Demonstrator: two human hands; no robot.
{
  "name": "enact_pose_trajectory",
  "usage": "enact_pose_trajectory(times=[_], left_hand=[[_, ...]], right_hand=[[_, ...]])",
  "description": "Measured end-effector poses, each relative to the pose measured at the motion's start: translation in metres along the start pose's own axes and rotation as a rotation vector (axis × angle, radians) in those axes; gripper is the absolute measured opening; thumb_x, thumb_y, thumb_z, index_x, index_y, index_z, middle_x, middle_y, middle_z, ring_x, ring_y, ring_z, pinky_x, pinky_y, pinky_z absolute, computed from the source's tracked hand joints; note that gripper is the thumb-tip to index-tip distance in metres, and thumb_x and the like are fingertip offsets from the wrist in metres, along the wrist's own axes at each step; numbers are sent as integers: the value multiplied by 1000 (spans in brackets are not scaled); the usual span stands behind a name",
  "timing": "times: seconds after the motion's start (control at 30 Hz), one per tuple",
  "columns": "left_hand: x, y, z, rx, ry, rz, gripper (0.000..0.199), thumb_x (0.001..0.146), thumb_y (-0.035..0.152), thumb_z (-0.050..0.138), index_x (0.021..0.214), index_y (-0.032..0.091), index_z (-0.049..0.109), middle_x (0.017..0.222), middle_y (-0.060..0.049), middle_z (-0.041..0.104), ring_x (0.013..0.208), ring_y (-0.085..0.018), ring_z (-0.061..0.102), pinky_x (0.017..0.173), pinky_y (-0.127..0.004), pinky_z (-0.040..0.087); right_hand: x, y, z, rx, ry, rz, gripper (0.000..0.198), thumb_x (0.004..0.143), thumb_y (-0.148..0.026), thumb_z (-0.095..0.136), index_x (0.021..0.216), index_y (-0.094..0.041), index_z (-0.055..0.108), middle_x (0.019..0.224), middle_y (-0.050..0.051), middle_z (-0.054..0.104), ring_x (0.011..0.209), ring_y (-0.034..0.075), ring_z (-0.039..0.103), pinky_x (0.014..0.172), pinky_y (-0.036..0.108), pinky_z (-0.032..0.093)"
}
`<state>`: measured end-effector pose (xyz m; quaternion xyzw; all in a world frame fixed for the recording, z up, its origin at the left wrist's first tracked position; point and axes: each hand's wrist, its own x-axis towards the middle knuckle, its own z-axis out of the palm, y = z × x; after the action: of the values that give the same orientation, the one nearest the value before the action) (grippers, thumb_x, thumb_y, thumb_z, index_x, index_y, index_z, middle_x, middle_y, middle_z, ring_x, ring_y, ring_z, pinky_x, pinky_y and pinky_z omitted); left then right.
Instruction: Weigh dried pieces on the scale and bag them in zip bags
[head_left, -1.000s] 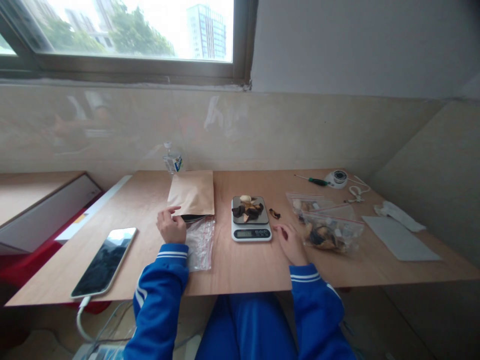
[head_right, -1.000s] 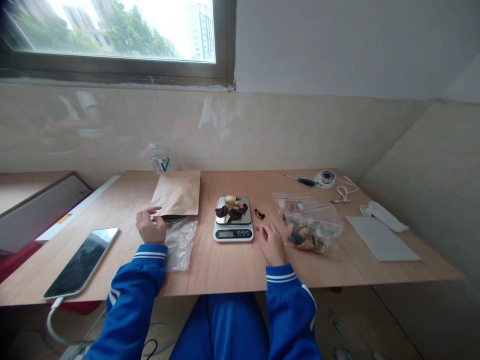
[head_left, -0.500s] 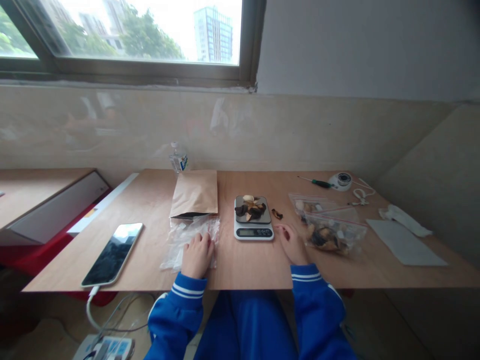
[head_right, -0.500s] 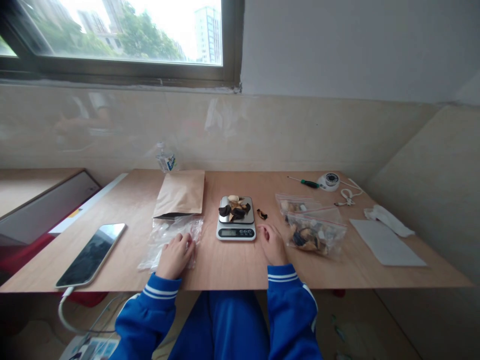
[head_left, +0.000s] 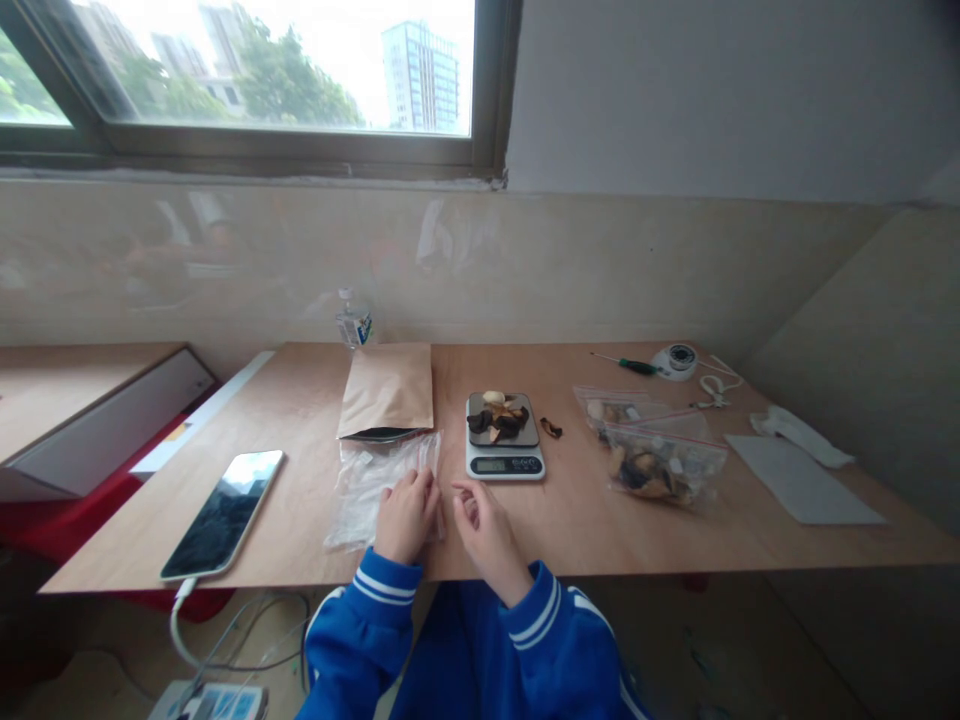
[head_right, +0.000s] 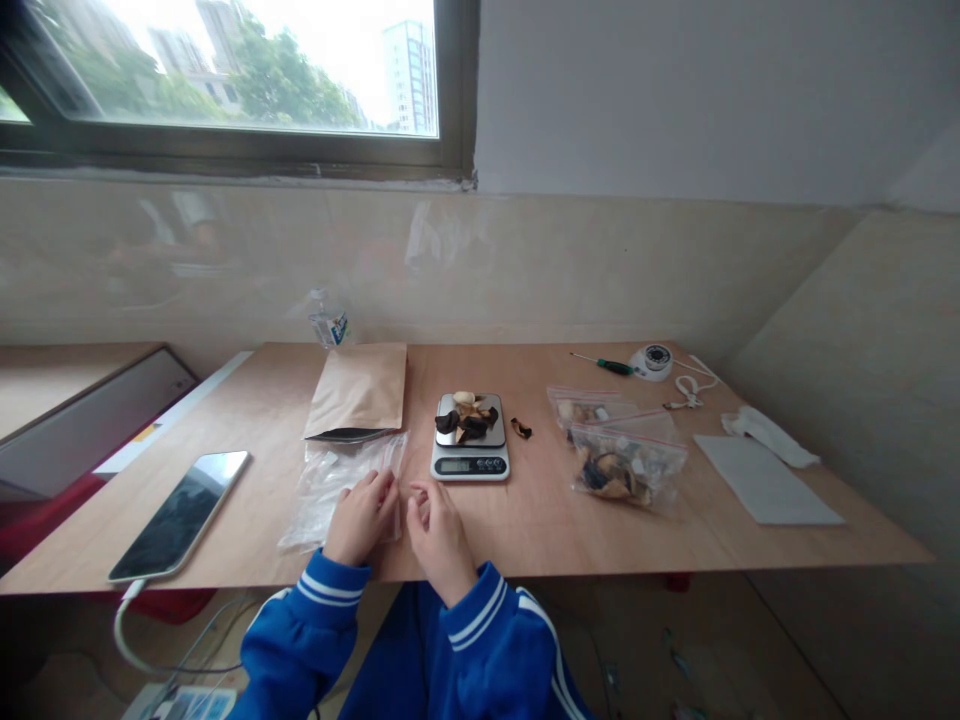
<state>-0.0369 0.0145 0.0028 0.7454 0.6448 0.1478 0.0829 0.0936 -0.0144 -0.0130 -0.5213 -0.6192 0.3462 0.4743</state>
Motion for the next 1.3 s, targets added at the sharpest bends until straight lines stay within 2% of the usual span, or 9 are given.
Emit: enact_pose_trajectory(times=[0.13,0.23,0.53,0.63,0.73,0.9,1.0,1.17,1.3], left_hand=[[-6,11,1,-463,128,54,26,93,33,30,73,23,41,65,0,53,63,-16,56,60,-29,41],[-9,20,1,-653,192,60,27,92,37,32,71,23,40,62,1,49,59,-14,52,58,-27,42],[-13,27,-20,-710,508,-124,26,88,35,37,64,24,37,52,5,39,48,-12,43,50,-24,38],[-12,33,-27,-776,488,-154,30,88,36,37,61,24,36,49,5,39,47,-12,43,48,-24,37],[-6,40,-28,-856,447,-162,32,88,38,39,59,24,37,48,4,41,45,-12,43,47,-25,38],[3,46,-22,-921,404,-175,34,85,43,43,58,23,40,48,4,41,48,-12,44,48,-24,38],[5,50,-20,-961,380,-193,35,85,46,43,59,22,41,50,4,42,49,-12,44,49,-23,37],[5,55,-15,-997,349,-218,36,85,48,43,61,21,43,51,4,42,51,-12,45,51,-22,37],[6,56,-13,-987,335,-233,37,85,49,43,61,21,44,52,4,43,52,-12,46,52,-23,37]], right_hand=[[4,-1,10,221,-16,108,27,86,-36,51,106,-19,57,89,6,68,78,18,65,65,28,54],[6,-9,5,297,-48,109,27,87,-41,50,100,-19,60,87,6,70,77,19,66,66,30,54],[26,-8,-41,194,178,163,39,83,-52,51,77,-16,66,69,6,66,60,17,61,53,27,48],[45,-6,-66,41,121,10,39,88,-49,42,84,-18,66,91,9,66,82,20,62,71,31,50],[69,3,-82,-216,222,-146,37,90,-47,40,104,-20,62,108,11,60,106,23,54,92,39,43],[99,34,-76,-588,182,-146,65,74,-58,60,124,-18,48,131,19,44,125,35,38,98,52,36],[104,44,-64,-708,193,-134,66,71,-53,64,123,-15,47,128,19,45,122,35,40,96,51,36],[104,46,-66,-822,196,-161,32,82,-32,55,110,-17,55,106,12,54,100,27,50,85,40,42],[106,49,-74,-933,149,-216,22,87,-29,50,104,-20,58,99,10,55,92,26,50,79,38,41]])
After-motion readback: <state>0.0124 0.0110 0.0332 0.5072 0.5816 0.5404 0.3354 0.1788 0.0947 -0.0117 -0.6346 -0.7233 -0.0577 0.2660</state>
